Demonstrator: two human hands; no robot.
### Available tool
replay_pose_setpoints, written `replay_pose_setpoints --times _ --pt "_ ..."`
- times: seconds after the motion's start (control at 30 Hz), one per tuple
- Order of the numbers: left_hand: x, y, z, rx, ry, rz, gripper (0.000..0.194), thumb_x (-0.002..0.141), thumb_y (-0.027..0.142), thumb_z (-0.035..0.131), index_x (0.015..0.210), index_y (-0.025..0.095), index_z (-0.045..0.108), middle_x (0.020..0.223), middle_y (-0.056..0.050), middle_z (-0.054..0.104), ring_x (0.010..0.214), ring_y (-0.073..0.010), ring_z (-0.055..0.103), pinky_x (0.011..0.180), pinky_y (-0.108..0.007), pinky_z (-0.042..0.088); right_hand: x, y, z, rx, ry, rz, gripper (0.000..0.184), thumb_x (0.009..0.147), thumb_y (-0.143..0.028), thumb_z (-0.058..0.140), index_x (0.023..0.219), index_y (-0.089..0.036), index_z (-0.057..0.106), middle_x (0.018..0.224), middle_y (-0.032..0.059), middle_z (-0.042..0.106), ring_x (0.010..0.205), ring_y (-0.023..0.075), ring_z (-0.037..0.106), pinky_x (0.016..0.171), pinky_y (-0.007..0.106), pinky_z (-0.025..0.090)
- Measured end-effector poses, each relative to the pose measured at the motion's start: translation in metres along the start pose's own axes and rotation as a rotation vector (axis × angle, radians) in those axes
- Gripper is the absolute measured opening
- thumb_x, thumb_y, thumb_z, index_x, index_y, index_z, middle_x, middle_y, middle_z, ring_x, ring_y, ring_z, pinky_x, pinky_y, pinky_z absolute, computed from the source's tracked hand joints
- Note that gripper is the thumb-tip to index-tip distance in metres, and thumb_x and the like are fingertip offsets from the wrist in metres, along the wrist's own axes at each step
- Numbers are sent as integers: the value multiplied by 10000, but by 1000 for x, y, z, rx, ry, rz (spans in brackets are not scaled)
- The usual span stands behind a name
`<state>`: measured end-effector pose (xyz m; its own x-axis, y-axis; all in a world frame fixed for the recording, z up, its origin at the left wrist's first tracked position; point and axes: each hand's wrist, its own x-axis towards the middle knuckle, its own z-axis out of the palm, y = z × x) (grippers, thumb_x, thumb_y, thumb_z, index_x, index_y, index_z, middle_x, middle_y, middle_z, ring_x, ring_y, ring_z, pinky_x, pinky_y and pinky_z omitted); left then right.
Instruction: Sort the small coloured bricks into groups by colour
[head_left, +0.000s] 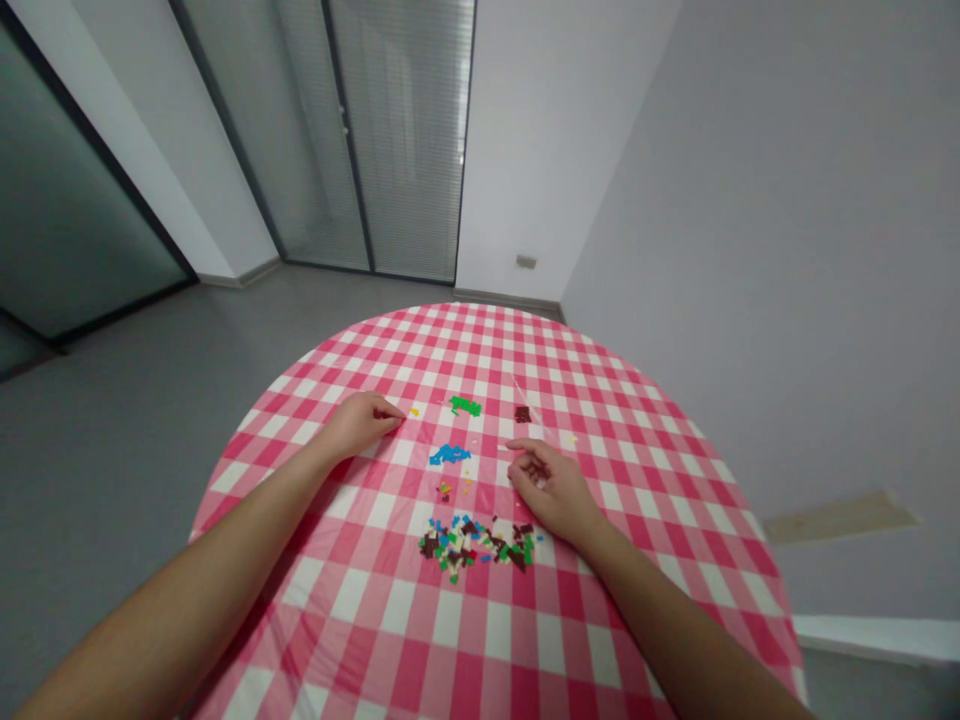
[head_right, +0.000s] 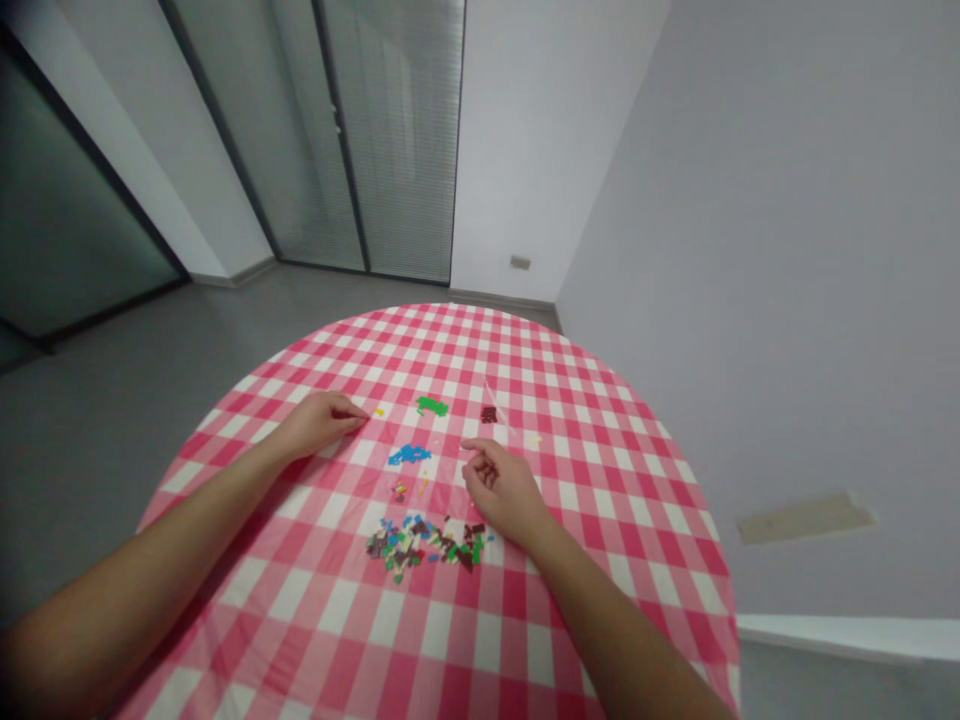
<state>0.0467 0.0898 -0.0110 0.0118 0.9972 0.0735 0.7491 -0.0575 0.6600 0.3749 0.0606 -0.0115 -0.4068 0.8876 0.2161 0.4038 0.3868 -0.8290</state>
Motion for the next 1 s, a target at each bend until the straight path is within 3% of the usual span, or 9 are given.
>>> replay_pose_setpoints --times 0.23,0.53,0.7,0.77,0.87,1.0 --pt "-2 -1 -1 -106 -48 -80 281 712 367 638 901 217 781 915 -45 762 807 -239 690 752 -339 520 1 -3 -1 -19 3 2 280 855 -230 518 1110 -175 620 732 25 665 610 145 596 565 253 472" --pt "-1 4 3 1 14 -89 233 753 388 632 790 205 772 832 -46 758 784 -242 694 688 -305 503 1 0 -1 -80 -27 -14 271 879 -205 507 1116 -166 633 759 38 671 636 153 607 582 260 469" --pt "3 4 11 112 60 -12 247 823 367 597 836 211 787 871 -49 761 786 -232 685 677 -308 462 0 -9 5 -333 -170 -252 268 927 -201 508 1145 -169 659 976 107 680 888 219 610 788 346 492" --pt "4 3 12 147 78 42 246 839 360 596 864 211 791 890 -52 759 793 -225 680 679 -308 455 -1 -14 10 -435 -250 -341 282 944 -205 515 1185 -165 653 1014 122 648 939 237 577 799 357 482" --pt "3 5 11 190 138 112 240 858 356 606 894 204 788 892 -59 754 784 -215 661 688 -315 447 -1 -18 18 -546 -327 -372 256 945 -194 539 1156 -173 682 973 116 617 891 236 554 728 336 465" --pt "-7 20 14 181 171 260 190 877 309 619 872 195 771 876 -59 739 805 -207 627 779 -351 433 0 -16 20 -513 -308 -354 199 940 -155 551 1033 -165 726 931 104 629 883 226 563 739 326 468"
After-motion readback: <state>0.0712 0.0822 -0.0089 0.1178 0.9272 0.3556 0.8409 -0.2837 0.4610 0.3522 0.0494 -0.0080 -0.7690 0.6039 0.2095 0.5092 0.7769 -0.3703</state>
